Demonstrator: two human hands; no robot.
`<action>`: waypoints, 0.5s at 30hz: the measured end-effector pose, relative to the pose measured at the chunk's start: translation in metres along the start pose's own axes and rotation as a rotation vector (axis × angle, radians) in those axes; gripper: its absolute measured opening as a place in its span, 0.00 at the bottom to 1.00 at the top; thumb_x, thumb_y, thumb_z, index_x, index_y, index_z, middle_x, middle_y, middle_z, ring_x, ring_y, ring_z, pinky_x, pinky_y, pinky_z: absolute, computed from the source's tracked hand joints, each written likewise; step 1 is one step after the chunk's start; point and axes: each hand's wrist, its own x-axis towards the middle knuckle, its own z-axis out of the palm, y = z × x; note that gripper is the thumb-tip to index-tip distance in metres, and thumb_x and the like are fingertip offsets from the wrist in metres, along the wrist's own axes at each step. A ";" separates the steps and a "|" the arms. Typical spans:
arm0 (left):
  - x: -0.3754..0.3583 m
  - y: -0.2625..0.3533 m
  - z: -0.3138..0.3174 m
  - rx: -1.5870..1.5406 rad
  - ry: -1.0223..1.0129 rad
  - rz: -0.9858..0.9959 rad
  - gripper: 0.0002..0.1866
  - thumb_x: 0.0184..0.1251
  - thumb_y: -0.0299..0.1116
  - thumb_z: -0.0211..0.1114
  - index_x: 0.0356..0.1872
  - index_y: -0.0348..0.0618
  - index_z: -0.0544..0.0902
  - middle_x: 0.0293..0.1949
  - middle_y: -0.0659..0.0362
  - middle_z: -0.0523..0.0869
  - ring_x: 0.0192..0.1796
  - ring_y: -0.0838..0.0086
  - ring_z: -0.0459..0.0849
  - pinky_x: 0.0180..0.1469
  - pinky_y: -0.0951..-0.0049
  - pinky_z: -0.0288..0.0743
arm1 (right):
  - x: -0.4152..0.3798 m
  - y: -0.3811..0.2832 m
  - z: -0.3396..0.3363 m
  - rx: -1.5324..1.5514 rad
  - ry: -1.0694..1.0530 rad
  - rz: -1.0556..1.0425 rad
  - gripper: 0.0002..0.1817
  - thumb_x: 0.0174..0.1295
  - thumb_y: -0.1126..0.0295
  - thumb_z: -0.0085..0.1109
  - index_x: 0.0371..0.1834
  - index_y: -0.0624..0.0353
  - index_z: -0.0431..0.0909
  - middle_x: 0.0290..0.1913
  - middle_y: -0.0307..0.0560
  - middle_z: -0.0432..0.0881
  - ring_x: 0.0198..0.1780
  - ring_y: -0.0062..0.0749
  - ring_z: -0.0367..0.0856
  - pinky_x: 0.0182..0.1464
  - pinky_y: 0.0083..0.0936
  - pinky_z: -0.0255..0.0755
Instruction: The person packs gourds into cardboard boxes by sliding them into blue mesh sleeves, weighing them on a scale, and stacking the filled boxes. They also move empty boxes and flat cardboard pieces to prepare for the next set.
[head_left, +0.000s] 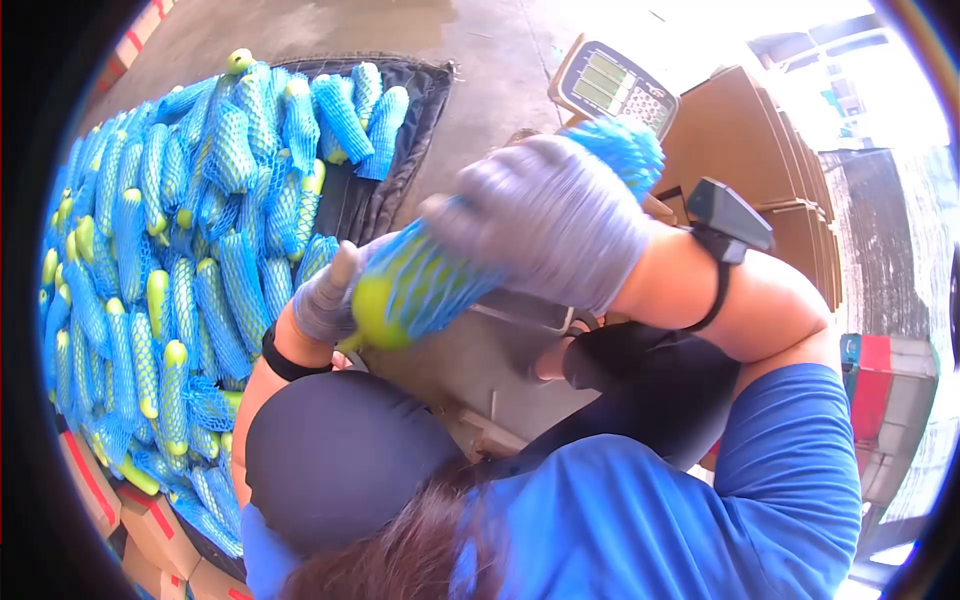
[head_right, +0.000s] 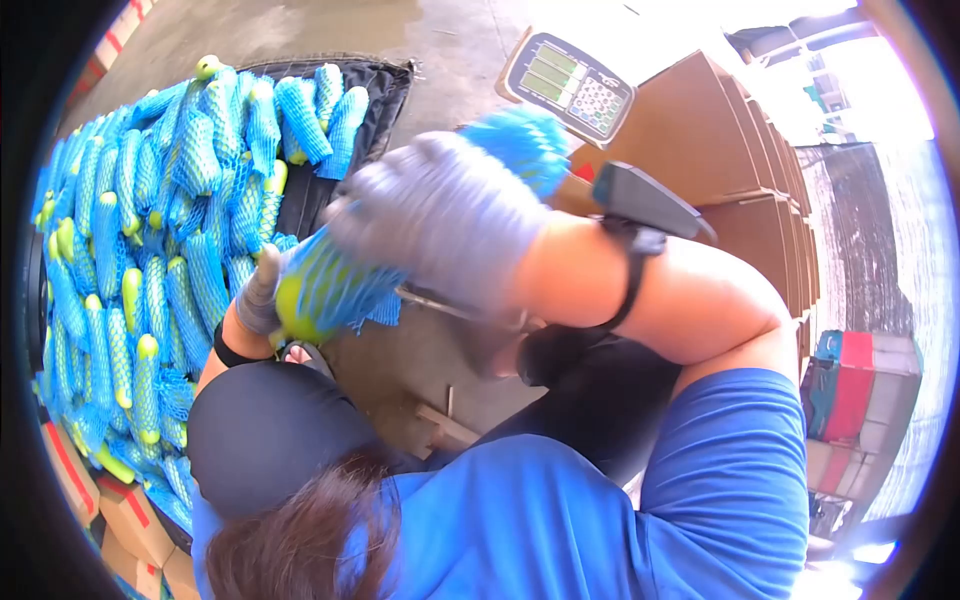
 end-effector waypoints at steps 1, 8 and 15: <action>-0.002 -0.004 -0.016 -0.004 -0.013 -0.002 0.48 0.68 0.70 0.57 0.72 0.35 0.66 0.60 0.53 0.81 0.60 0.66 0.82 0.60 0.66 0.76 | -0.013 0.010 -0.009 0.112 -0.179 0.160 0.29 0.43 0.59 0.74 0.53 0.47 0.79 0.43 0.42 0.83 0.46 0.44 0.85 0.49 0.41 0.79; -0.052 -0.019 -0.133 -0.121 0.554 -0.083 0.23 0.76 0.49 0.58 0.58 0.38 0.79 0.39 0.57 0.87 0.37 0.73 0.86 0.40 0.73 0.83 | -0.102 0.075 -0.007 0.207 -0.722 0.924 0.31 0.44 0.49 0.73 0.51 0.54 0.81 0.46 0.51 0.87 0.49 0.43 0.86 0.54 0.35 0.79; -0.057 -0.020 -0.133 -0.188 0.659 -0.051 0.17 0.77 0.44 0.57 0.52 0.40 0.80 0.37 0.56 0.88 0.34 0.71 0.87 0.34 0.73 0.84 | -0.076 0.072 0.102 0.127 -0.912 0.775 0.32 0.46 0.52 0.73 0.52 0.60 0.78 0.48 0.55 0.86 0.52 0.46 0.86 0.54 0.37 0.80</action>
